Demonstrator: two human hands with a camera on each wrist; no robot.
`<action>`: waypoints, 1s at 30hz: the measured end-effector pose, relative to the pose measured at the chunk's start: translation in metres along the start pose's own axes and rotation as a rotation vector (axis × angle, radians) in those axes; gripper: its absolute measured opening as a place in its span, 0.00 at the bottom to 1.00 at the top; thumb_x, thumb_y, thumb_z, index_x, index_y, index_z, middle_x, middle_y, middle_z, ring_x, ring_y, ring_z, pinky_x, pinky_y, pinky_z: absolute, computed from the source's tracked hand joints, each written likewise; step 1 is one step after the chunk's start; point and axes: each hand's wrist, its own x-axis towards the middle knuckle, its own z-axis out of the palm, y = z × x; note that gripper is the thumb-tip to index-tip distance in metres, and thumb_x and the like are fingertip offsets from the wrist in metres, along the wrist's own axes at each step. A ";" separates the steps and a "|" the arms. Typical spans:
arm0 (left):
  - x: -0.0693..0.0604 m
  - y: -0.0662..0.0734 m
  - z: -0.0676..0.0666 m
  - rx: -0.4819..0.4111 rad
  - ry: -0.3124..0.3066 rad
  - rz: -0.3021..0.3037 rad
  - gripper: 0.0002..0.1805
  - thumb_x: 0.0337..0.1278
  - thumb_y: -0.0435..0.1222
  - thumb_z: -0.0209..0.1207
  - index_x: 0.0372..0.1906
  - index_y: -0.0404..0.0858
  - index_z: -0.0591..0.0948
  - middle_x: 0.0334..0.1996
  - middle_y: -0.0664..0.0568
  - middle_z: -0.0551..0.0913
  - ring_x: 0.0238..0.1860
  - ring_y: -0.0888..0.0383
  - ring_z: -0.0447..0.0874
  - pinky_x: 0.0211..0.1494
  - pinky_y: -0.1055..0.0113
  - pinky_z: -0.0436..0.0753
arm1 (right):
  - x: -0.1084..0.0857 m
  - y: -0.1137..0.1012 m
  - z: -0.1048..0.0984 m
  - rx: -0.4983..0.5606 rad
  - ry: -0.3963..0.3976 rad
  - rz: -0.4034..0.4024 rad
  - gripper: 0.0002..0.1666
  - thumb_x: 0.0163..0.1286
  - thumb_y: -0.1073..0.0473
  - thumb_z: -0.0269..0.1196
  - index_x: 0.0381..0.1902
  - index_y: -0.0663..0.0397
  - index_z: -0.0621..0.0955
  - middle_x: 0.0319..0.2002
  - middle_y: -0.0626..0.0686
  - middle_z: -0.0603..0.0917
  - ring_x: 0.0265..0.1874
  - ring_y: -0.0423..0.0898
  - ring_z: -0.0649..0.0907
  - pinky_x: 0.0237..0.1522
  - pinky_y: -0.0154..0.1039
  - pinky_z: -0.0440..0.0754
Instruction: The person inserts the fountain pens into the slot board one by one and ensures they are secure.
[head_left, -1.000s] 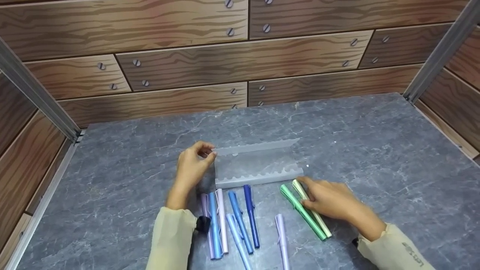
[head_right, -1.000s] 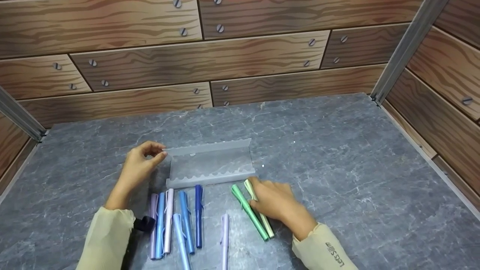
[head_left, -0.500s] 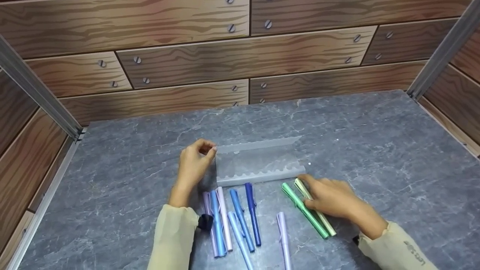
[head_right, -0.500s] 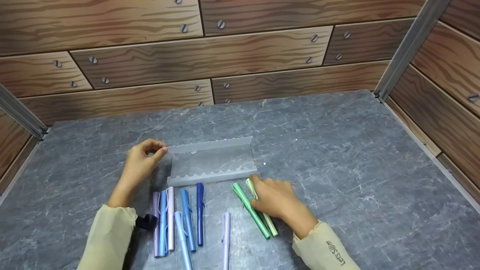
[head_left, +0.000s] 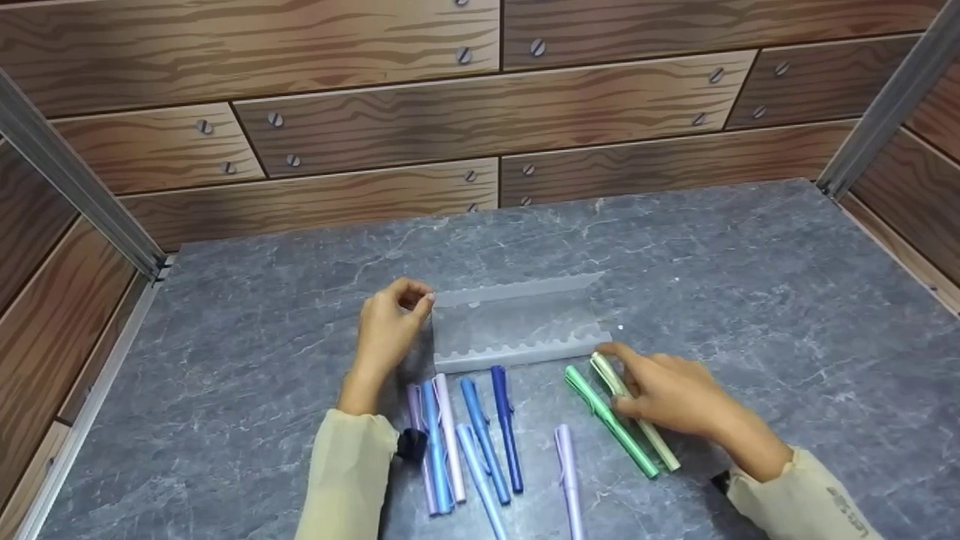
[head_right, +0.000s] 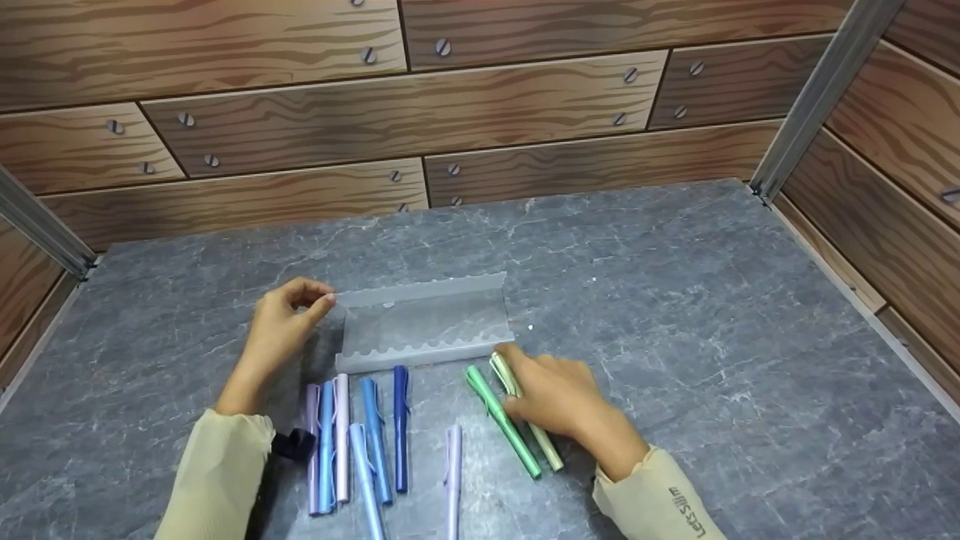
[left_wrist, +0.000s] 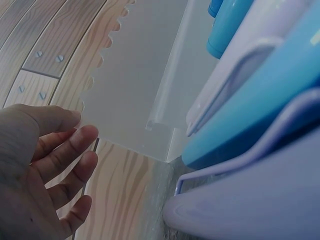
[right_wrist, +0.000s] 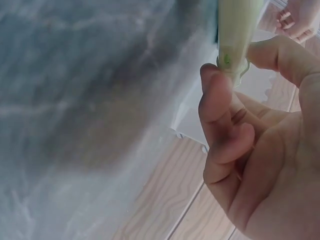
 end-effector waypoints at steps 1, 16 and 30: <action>0.000 0.000 0.000 -0.001 -0.001 -0.003 0.05 0.58 0.36 0.63 0.35 0.37 0.84 0.30 0.48 0.86 0.34 0.53 0.82 0.40 0.62 0.76 | -0.001 0.000 -0.002 0.013 -0.005 -0.005 0.37 0.58 0.56 0.63 0.67 0.48 0.68 0.24 0.39 0.75 0.17 0.36 0.69 0.20 0.33 0.66; 0.001 -0.001 0.001 -0.018 0.006 -0.004 0.05 0.57 0.34 0.63 0.34 0.36 0.84 0.29 0.47 0.86 0.33 0.53 0.82 0.38 0.63 0.76 | -0.008 0.002 -0.023 0.118 0.092 -0.055 0.37 0.62 0.60 0.62 0.69 0.43 0.65 0.33 0.44 0.81 0.13 0.33 0.68 0.15 0.31 0.66; 0.001 -0.002 0.001 -0.018 -0.016 -0.034 0.05 0.58 0.36 0.63 0.35 0.38 0.84 0.29 0.49 0.86 0.34 0.54 0.82 0.38 0.64 0.75 | -0.002 0.003 -0.030 0.261 0.318 -0.090 0.38 0.62 0.67 0.63 0.68 0.46 0.63 0.35 0.52 0.82 0.15 0.36 0.77 0.16 0.33 0.74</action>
